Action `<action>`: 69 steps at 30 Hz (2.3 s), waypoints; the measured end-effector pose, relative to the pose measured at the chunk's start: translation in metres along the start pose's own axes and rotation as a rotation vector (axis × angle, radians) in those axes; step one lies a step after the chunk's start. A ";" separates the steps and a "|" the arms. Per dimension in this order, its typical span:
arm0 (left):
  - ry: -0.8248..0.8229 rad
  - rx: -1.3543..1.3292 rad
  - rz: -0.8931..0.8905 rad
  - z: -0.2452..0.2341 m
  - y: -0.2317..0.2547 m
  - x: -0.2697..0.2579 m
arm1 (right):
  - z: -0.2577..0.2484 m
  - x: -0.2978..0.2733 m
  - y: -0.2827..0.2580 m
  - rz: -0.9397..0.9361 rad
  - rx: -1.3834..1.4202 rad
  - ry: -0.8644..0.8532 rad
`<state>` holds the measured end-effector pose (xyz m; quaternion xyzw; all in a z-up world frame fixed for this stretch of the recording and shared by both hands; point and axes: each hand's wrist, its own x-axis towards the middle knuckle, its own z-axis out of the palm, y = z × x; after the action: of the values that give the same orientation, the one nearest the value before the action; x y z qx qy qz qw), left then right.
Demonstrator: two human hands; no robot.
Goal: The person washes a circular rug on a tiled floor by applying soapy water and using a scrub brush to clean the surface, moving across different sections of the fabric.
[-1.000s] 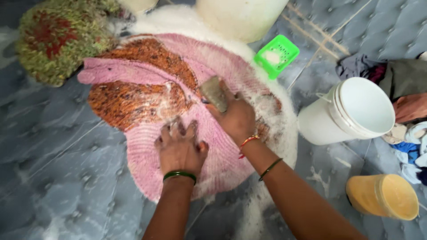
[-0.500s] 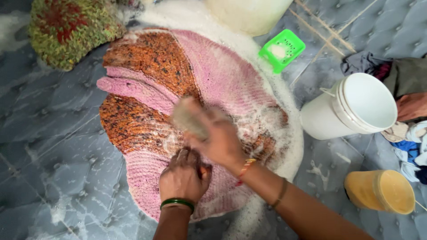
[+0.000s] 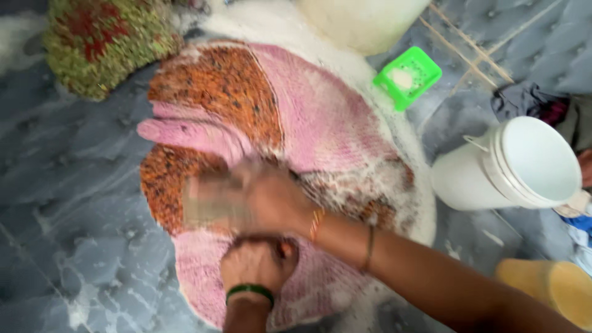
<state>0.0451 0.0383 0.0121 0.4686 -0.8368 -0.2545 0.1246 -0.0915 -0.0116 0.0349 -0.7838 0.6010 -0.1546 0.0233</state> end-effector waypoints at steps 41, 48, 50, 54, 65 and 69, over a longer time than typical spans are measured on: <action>0.003 -0.012 0.007 0.002 -0.004 0.025 | 0.005 0.085 0.075 0.312 -0.142 0.194; 0.280 0.126 0.057 -0.004 -0.017 0.017 | -0.032 -0.015 0.038 0.698 -0.149 0.078; 0.223 0.310 -0.066 -0.019 -0.023 0.038 | -0.029 -0.008 0.041 0.671 -0.181 0.116; -0.238 0.407 -0.112 -0.053 -0.038 0.050 | -0.032 -0.002 0.037 0.765 -0.147 0.049; -0.338 0.472 -0.360 -0.086 -0.082 -0.006 | -0.041 -0.022 0.016 0.704 -0.143 0.065; -0.295 0.520 -0.307 -0.091 -0.057 0.002 | -0.029 -0.024 0.030 0.773 -0.051 0.042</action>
<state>0.1256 -0.0154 0.0574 0.5633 -0.8023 -0.1136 -0.1615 -0.1330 0.0076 0.0506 -0.4966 0.8560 -0.1355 0.0482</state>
